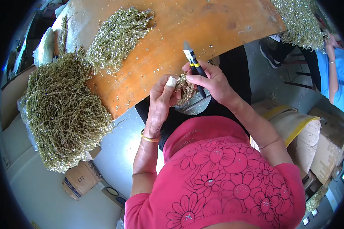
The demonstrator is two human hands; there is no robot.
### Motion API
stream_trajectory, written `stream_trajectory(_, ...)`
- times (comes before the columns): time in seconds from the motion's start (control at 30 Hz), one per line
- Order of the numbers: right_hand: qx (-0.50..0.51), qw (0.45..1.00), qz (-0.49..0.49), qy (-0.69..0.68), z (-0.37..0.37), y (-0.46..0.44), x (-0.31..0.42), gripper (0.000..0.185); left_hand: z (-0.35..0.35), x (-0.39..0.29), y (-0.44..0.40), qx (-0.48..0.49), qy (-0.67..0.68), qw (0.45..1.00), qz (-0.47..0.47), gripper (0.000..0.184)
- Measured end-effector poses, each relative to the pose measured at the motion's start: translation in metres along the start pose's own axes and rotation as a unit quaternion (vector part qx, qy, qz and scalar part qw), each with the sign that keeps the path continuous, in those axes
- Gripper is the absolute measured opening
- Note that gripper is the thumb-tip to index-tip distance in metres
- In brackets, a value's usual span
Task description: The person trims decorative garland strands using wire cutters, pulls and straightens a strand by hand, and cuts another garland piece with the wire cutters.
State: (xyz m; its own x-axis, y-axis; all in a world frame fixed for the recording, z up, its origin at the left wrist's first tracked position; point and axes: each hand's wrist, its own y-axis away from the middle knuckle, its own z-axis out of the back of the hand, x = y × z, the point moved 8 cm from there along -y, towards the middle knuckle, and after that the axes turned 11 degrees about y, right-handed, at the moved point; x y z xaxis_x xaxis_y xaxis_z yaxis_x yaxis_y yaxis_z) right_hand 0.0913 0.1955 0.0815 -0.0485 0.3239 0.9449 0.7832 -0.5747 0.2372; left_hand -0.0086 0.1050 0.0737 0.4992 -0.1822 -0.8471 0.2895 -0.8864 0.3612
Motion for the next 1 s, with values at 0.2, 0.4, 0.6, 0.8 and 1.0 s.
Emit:
stream_trajectory(0.2, -0.029, 0.992, 0.078, 0.094, 0.008, 0.0, 0.008, 0.026, -0.005, -0.011, 0.004, -0.016, -0.168, 0.976, -0.136, 0.013)
stream_trajectory(0.4, -0.039, 0.989, 0.103, 0.095, 0.009, 0.002, 0.009, 0.028, -0.004, -0.001, 0.004, -0.033, -0.073, 0.987, -0.137, 0.017)
stream_trajectory(0.6, -0.132, 0.938, 0.151, 0.281, 0.013, 0.011, 0.025, 0.031, 0.0, 0.029, 0.0, 0.001, 0.176, 0.984, -0.017, 0.016)
stream_trajectory(0.8, -0.14, 0.85, 0.175, 0.477, 0.014, 0.038, 0.052, 0.03, -0.006, 0.028, -0.006, 0.013, 0.299, 0.954, 0.014, 0.017)
stream_trajectory(1.0, -0.094, 0.798, 0.168, 0.571, 0.012, 0.041, 0.033, 0.032, -0.004, 0.029, -0.006, -0.015, 0.245, 0.969, 0.011, 0.015)
